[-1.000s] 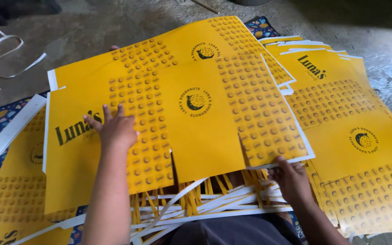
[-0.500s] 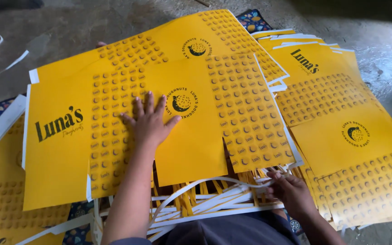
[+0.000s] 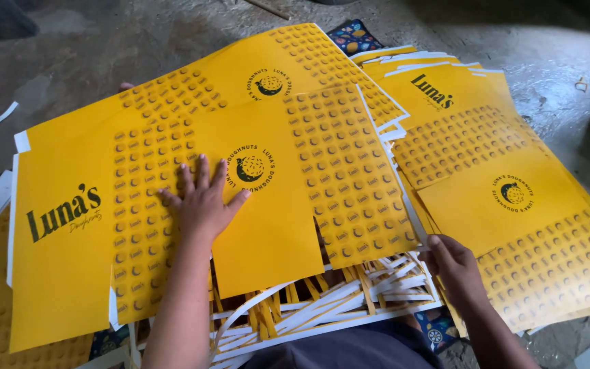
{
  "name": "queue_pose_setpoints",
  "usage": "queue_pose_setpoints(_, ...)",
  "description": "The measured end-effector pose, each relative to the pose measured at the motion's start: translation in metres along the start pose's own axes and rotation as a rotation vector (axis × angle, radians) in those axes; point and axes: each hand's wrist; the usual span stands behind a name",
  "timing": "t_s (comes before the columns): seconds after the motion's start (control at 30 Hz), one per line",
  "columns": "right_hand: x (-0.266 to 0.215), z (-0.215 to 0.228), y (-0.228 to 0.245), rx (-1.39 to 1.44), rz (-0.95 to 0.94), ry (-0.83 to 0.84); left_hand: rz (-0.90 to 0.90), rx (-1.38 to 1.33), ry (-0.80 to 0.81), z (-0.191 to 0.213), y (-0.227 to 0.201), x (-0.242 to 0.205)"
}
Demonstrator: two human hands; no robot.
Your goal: Stacking and organizing printed yellow paper bags and white paper strips on a floor mat
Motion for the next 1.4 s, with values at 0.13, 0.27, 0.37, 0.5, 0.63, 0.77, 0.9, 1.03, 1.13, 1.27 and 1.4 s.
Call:
queue_pose_setpoints(0.13,0.002,-0.001,0.007,-0.089,-0.092,-0.054,-0.020,0.000,-0.022,-0.002,0.001,-0.002)
queue_pose_setpoints(0.27,0.025,0.019,-0.040,0.075,-0.098,0.065,-0.032,0.037,-0.013,0.000,0.000,-0.002)
queue_pose_setpoints(0.37,0.043,0.035,-0.090,0.292,-0.074,0.185,-0.021,0.027,-0.003,0.000,-0.001,-0.001)
queue_pose_setpoints(0.5,0.052,0.050,-0.113,0.428,-0.097,0.125,-0.021,0.015,0.013,0.000,-0.001,0.000)
queue_pose_setpoints(0.63,0.044,0.051,-0.087,-0.037,-0.132,0.180,-0.018,0.016,0.003,-0.002,-0.001,0.000)
queue_pose_setpoints(0.77,0.059,0.061,-0.113,0.086,-0.097,0.213,-0.021,0.003,0.012,0.001,-0.002,-0.002)
queue_pose_setpoints(0.9,0.038,0.033,-0.009,-0.356,-0.031,0.232,-0.083,0.005,-0.039,-0.011,0.006,0.001)
queue_pose_setpoints(1.03,0.072,0.007,-0.023,-0.301,0.017,0.203,-0.083,-0.008,-0.046,-0.010,0.004,0.000)
queue_pose_setpoints(1.13,0.090,-0.024,-0.014,-0.183,-0.031,0.059,-0.074,0.019,-0.051,-0.008,0.003,-0.001)
queue_pose_setpoints(1.27,0.106,-0.038,-0.001,-0.266,0.037,0.074,-0.070,0.034,-0.023,-0.009,0.005,0.001)
queue_pose_setpoints(1.4,0.111,-0.028,-0.015,-0.281,0.039,0.136,-0.063,0.033,-0.008,-0.007,0.003,0.002)
Point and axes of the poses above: each hand's wrist, its own x-axis towards the middle knuckle, its own z-axis out of the back of the hand, y = z × x, and after that the axes turned 5 degrees about z, right-handed
